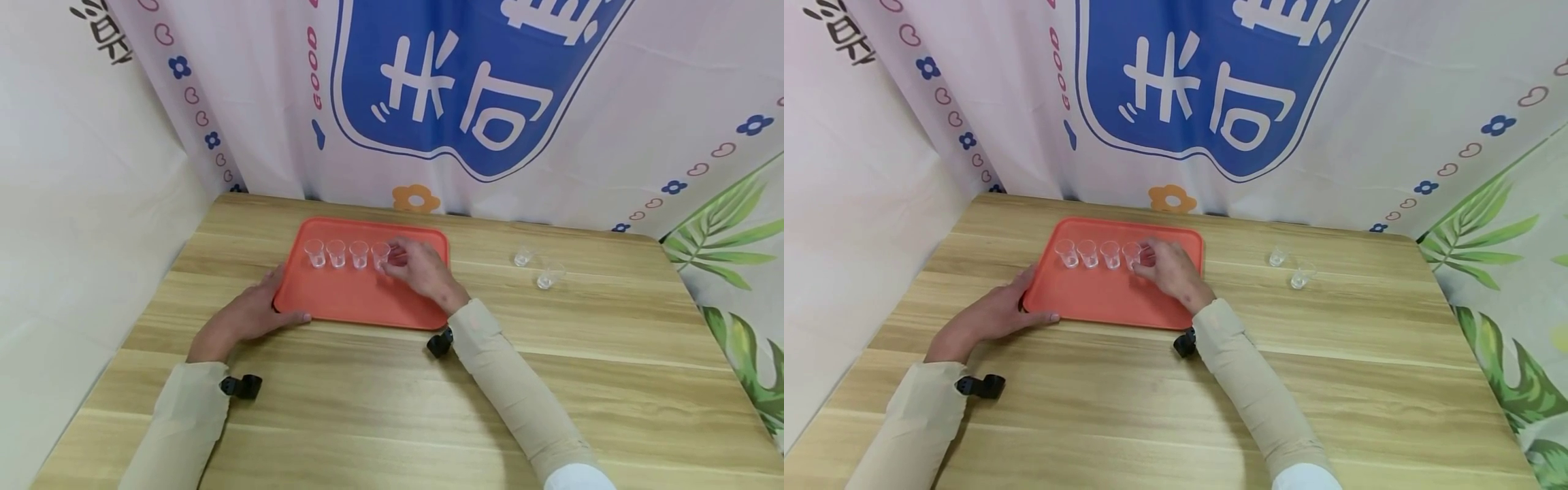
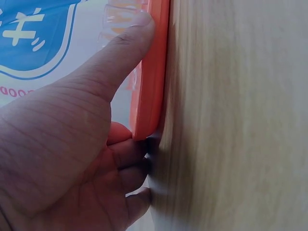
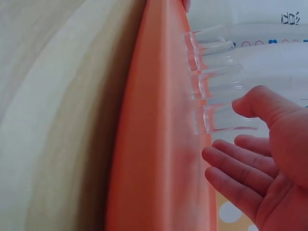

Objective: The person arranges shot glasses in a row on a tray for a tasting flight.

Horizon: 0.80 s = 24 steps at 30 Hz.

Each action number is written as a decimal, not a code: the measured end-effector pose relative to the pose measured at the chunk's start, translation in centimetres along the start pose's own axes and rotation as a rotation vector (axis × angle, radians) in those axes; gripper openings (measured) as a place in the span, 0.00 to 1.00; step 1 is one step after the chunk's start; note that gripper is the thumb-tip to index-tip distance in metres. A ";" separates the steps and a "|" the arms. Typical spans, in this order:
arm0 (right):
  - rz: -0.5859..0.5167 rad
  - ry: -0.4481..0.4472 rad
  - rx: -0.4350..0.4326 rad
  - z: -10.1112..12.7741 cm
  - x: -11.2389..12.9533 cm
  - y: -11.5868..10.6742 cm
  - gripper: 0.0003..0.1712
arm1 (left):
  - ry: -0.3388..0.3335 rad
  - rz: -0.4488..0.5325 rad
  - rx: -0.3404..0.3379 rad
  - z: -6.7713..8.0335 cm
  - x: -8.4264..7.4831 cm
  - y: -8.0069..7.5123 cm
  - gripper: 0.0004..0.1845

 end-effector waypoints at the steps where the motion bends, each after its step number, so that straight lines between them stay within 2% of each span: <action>1: -0.006 -0.004 -0.003 0.1 0.0 -0.1 0.25 | -0.001 0.002 0.000 0.0 0.0 0.0 0.64; 10: -0.032 -0.005 -0.018 1.9 -0.2 -1.3 0.28 | 0.010 0.010 -0.002 0.0 -0.3 0.1 0.64; 24: -0.016 0.020 -0.109 5.5 -2.9 -4.0 0.23 | 0.019 0.005 -0.011 0.0 -0.2 -0.1 0.64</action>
Point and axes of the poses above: each hand's wrist, its own z-axis away from the middle knuckle, its own y-axis out of the palm, x = y × z, the point moved 9 cm from there along -z, towards the middle knuckle, and after that the axes turned 9 degrees about z, right-handed, at the moved point
